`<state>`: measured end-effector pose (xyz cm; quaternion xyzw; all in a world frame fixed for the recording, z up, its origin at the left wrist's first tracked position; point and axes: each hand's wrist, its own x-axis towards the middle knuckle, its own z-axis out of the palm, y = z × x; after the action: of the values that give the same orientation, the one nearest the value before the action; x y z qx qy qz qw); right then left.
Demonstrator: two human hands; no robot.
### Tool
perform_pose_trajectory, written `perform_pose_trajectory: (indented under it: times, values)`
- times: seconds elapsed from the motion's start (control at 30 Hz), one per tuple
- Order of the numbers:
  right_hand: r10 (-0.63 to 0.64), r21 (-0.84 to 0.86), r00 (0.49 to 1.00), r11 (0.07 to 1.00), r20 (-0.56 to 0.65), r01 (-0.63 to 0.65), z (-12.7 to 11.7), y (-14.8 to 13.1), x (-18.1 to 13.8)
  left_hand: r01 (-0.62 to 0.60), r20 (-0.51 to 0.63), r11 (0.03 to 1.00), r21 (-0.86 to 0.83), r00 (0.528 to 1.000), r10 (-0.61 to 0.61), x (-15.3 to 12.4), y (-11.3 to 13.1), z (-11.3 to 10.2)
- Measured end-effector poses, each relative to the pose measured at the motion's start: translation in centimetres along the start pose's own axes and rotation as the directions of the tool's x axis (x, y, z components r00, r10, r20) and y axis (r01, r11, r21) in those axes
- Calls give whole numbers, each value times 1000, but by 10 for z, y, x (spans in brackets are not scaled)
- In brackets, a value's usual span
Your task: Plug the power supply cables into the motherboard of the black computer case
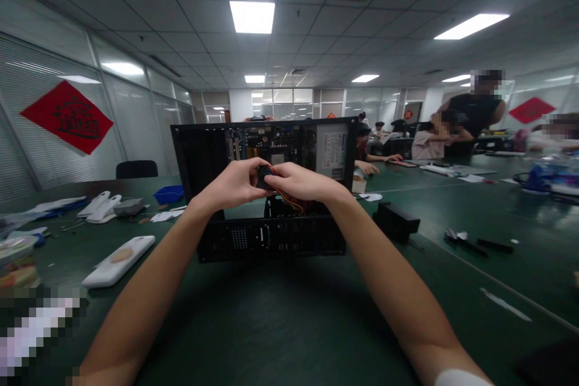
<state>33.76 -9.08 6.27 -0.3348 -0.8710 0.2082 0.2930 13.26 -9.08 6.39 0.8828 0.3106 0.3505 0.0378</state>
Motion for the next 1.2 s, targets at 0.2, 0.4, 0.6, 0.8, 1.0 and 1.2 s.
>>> perform_pose_trajectory:
  times: [0.2,0.4,0.6,0.8,1.0,1.2]
  values:
    - [-79,-28,997,996,-6,79,3,-1,4,33,-31,999,42,999,-31,-1,3,-1]
    - [-75,3,997,997,-8,75,5,6,8,17,-45,1000,25,999,-16,0,-2,3]
    - [-33,66,999,997,-31,35,8,11,10,-24,-76,1000,9,997,25,0,-7,6]
    - [-54,99,997,993,-54,59,6,3,1,-109,-116,992,58,987,115,-2,-4,7]
    - [19,303,982,952,-186,38,11,-2,6,-139,-217,971,194,959,180,0,-3,8]
    - [237,733,877,659,-417,170,11,-1,18,-51,-383,875,481,886,262,-1,10,7]
